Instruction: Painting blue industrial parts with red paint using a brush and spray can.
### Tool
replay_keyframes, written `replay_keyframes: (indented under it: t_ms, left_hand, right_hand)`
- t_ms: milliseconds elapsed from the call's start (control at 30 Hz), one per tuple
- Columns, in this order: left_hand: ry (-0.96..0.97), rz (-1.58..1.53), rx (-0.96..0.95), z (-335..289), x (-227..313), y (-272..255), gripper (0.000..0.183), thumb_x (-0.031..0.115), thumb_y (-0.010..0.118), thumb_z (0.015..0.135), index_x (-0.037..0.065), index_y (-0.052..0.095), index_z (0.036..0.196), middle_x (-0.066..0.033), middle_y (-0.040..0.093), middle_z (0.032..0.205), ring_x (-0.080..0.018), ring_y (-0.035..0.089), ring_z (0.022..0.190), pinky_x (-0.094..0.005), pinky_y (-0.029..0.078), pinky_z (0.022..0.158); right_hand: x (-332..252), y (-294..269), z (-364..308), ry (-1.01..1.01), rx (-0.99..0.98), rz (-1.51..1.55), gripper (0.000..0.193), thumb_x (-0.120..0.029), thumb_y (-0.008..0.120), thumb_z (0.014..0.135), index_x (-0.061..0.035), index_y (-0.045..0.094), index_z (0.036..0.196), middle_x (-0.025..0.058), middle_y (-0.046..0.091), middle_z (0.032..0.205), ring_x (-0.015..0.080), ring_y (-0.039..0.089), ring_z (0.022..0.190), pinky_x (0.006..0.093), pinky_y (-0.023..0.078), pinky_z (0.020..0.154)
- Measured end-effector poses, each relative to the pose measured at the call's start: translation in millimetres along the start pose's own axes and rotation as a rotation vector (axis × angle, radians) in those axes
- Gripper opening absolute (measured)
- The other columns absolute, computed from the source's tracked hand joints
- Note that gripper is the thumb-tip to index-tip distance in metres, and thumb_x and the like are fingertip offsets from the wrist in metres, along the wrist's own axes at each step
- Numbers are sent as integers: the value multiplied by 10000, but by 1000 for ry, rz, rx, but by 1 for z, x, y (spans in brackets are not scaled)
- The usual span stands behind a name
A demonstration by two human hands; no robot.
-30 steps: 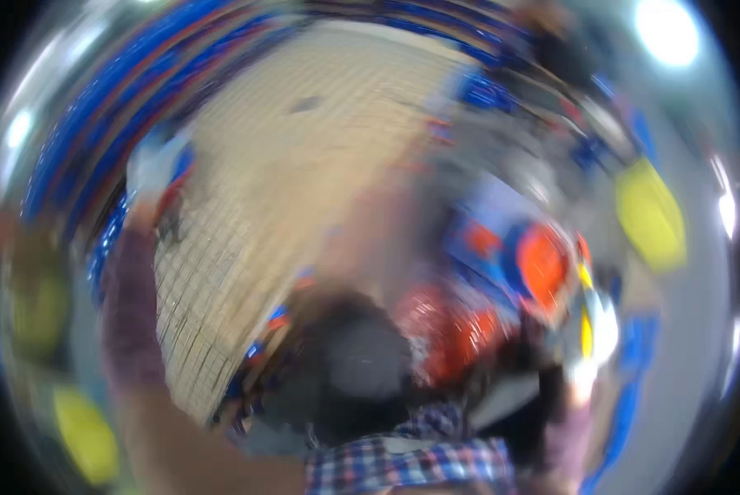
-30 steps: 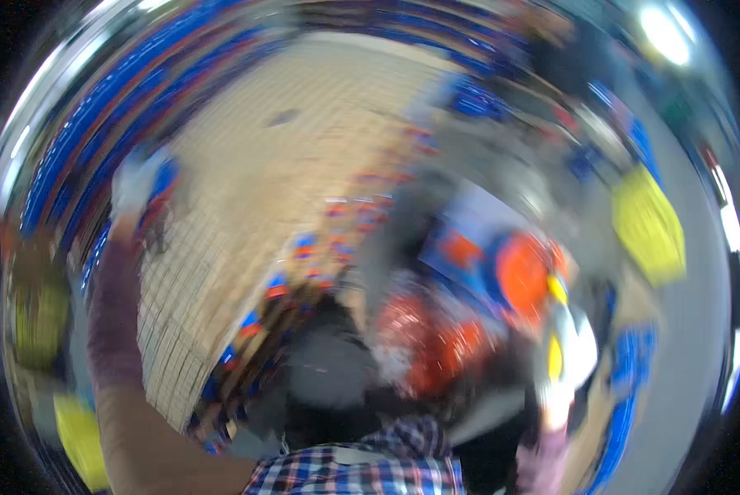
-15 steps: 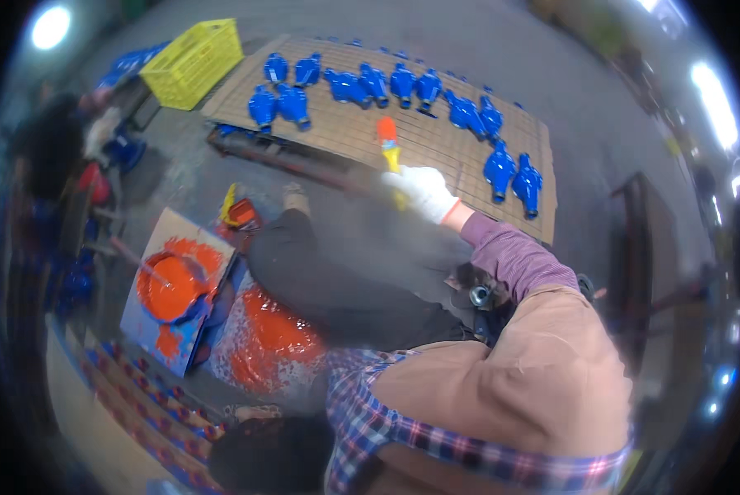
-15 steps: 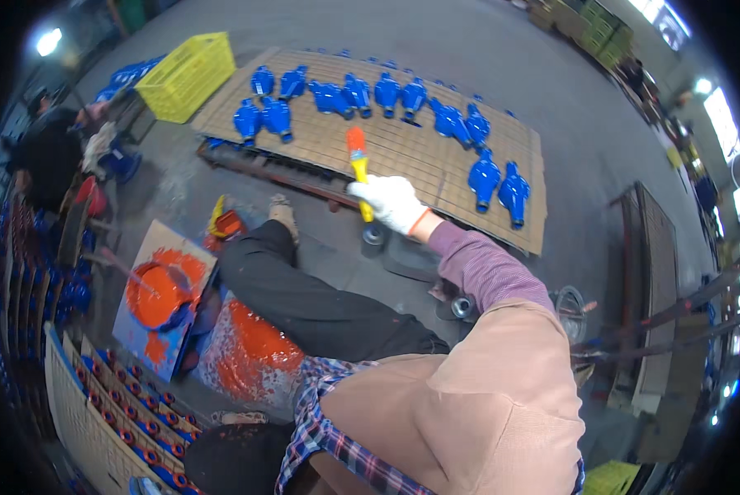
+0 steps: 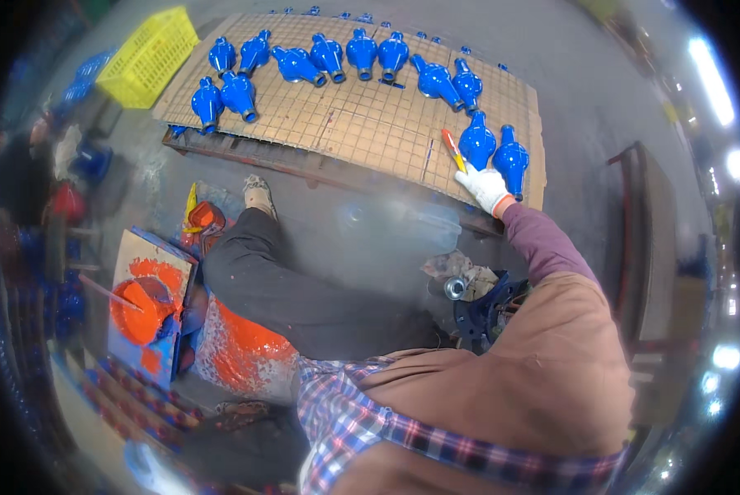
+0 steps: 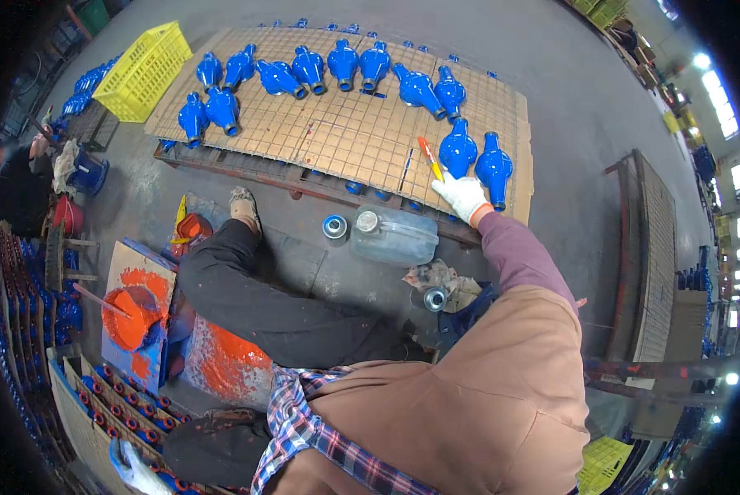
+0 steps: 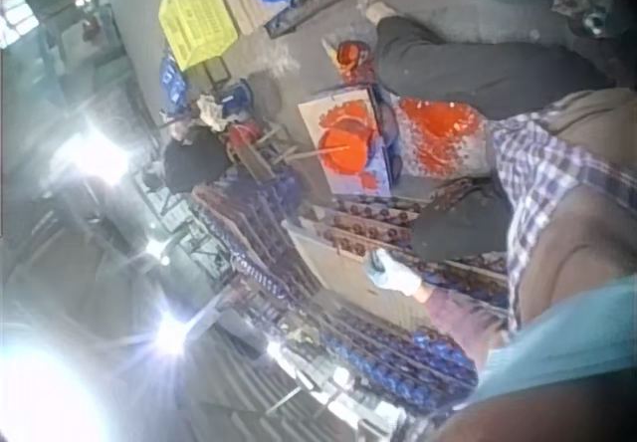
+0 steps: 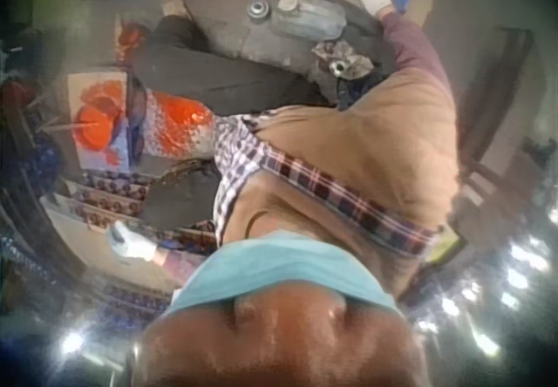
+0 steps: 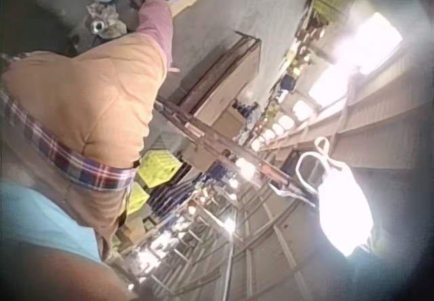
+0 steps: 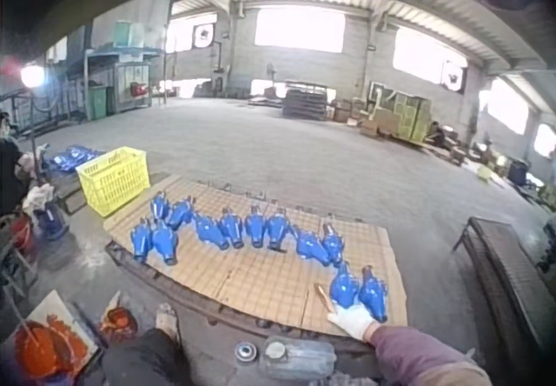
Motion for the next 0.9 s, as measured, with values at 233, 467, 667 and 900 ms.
replay_keyframes:
  t_ms: [233, 467, 667, 900]
  left_hand:
    - [12, -175, 35, -13, -44, 4, 309, 203, 633, 932, -31, 637, 1133, -122, 650, 1089, -192, 615, 903, -317, 511, 750]
    - [144, -72, 139, -43, -82, -3, 311, 185, 603, 947, 5, 613, 1201, -36, 629, 1111, -91, 581, 830, -204, 454, 584]
    - [-182, -352, 76, -30, -26, -5, 282, 182, 631, 929, 25, 634, 1164, -21, 637, 1022, -68, 547, 738, -193, 422, 576]
    - [30, -891, -129, 23, 92, 50, 249, 169, 603, 909, 0, 674, 1077, -63, 701, 943, -128, 632, 751, -251, 495, 669]
  right_hand:
    - [-40, -24, 15, -235, 52, -9, 490, -503, 449, 950, -114, 586, 1215, 191, 665, 946, 357, 649, 797, 456, 498, 703]
    - [-131, -121, -17, -525, 478, -42, 178, -188, 654, 825, -176, 602, 995, 45, 650, 837, 206, 654, 729, 331, 504, 614]
    - [-212, -225, -82, -854, 139, 1117, 235, -38, 702, 785, -71, 539, 950, 73, 666, 917, 151, 641, 879, 288, 532, 753]
    - [-379, -311, -167, -1435, -398, 1430, 358, -28, 782, 726, -87, 492, 926, 127, 673, 938, 158, 628, 858, 273, 512, 729]
Point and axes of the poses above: each hand's wrist, its own z-axis towards the middle knuckle, its own y-axis out of the palm, x = y × z, the point moved 4 cm from there along z, towards the middle knuckle
